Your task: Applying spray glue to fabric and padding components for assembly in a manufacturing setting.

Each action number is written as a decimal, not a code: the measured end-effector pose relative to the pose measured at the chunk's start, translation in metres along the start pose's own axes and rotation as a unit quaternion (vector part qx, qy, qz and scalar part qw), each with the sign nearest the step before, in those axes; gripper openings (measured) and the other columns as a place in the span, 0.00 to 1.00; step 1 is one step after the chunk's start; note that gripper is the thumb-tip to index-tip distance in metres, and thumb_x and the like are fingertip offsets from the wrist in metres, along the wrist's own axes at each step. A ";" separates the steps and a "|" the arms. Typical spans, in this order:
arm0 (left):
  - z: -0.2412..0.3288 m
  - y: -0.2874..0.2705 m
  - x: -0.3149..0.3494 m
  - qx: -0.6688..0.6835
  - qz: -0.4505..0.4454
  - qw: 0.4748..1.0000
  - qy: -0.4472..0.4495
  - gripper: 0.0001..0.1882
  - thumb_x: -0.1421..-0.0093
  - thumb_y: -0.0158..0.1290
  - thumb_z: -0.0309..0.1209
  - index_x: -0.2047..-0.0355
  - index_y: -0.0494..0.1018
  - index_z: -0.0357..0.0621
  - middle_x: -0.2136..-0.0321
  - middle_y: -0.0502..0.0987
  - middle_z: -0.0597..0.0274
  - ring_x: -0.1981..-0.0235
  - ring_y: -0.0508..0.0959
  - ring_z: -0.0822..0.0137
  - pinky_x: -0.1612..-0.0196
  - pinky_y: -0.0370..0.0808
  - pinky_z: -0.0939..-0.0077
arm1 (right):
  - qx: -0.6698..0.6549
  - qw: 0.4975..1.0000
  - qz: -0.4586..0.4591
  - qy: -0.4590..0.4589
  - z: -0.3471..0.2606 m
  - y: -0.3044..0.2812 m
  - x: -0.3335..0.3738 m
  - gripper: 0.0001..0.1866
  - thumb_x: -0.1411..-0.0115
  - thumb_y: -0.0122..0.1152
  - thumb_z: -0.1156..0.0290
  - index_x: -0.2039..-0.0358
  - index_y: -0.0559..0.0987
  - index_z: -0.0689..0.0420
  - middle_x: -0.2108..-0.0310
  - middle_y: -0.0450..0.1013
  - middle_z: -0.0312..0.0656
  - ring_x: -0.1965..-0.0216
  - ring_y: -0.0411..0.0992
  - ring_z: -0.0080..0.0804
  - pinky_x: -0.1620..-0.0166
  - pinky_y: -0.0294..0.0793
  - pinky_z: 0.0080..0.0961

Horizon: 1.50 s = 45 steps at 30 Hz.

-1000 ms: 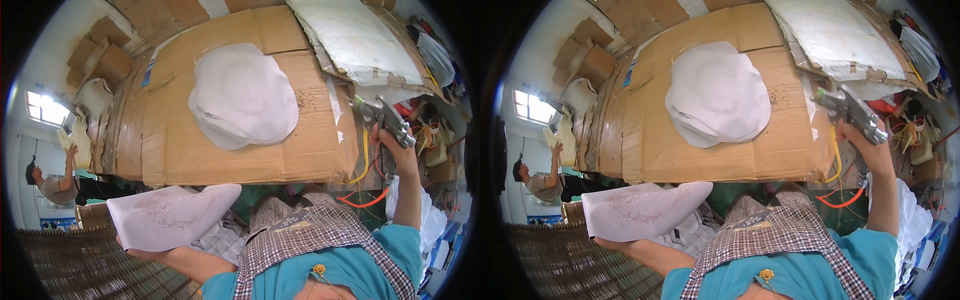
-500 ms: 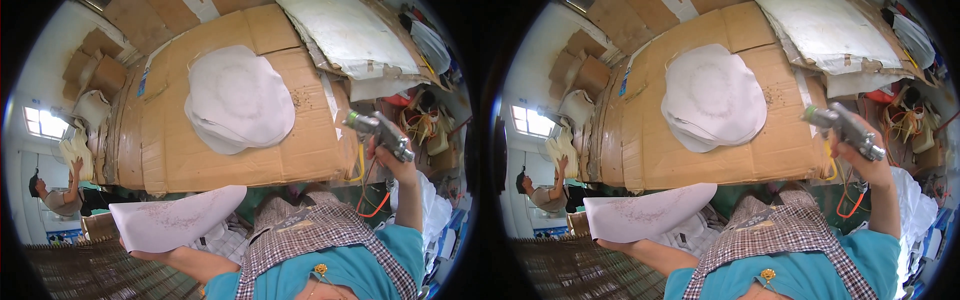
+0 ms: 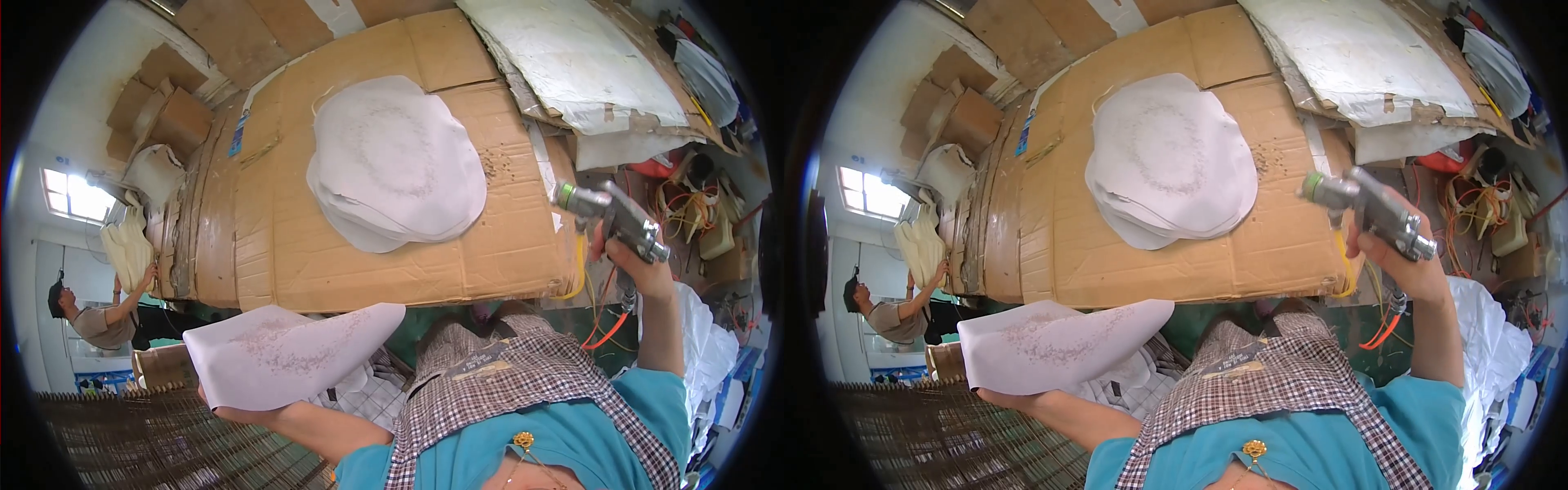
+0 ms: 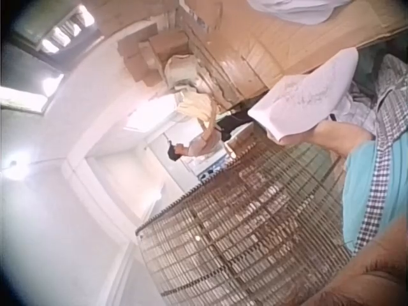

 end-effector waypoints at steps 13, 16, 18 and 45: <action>-0.003 -0.010 -0.009 0.011 0.006 1.000 -0.014 0.20 0.41 0.38 0.40 0.61 0.66 0.33 0.65 0.73 0.49 0.69 0.76 0.60 0.70 0.77 0.64 | 0.037 0.999 -0.011 0.023 -0.011 -0.028 0.030 0.27 0.50 0.57 0.73 0.48 0.64 0.63 0.72 0.69 0.37 0.73 0.67 0.22 0.68 0.67 0.18; -0.003 -0.008 -0.008 0.011 0.011 1.000 -0.016 0.20 0.41 0.38 0.40 0.61 0.66 0.33 0.65 0.73 0.49 0.68 0.76 0.60 0.70 0.77 0.64 | 0.052 0.994 -0.095 0.017 -0.007 -0.018 0.027 0.28 0.50 0.58 0.74 0.48 0.63 0.63 0.72 0.69 0.38 0.72 0.67 0.22 0.68 0.69 0.20; -0.004 -0.005 -0.008 0.011 0.012 1.000 -0.018 0.20 0.42 0.38 0.40 0.61 0.66 0.33 0.65 0.73 0.49 0.68 0.76 0.60 0.70 0.77 0.64 | 0.001 0.996 -0.080 0.039 -0.002 -0.005 0.019 0.32 0.53 0.63 0.68 0.49 0.63 0.62 0.74 0.69 0.39 0.74 0.69 0.24 0.69 0.70 0.21; -0.012 -0.003 -0.008 0.003 0.039 0.998 -0.044 0.21 0.42 0.38 0.41 0.60 0.66 0.34 0.65 0.73 0.50 0.68 0.76 0.59 0.69 0.77 0.63 | -0.038 0.994 -0.089 0.041 0.011 0.005 -0.020 0.27 0.51 0.58 0.74 0.49 0.65 0.62 0.74 0.69 0.38 0.73 0.69 0.25 0.68 0.70 0.22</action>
Point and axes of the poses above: each hand's wrist, its own x-axis away from the middle knuckle, its own y-axis out of the palm, z = x × y, the point moved 5 cm from there along -x, towards the middle knuckle
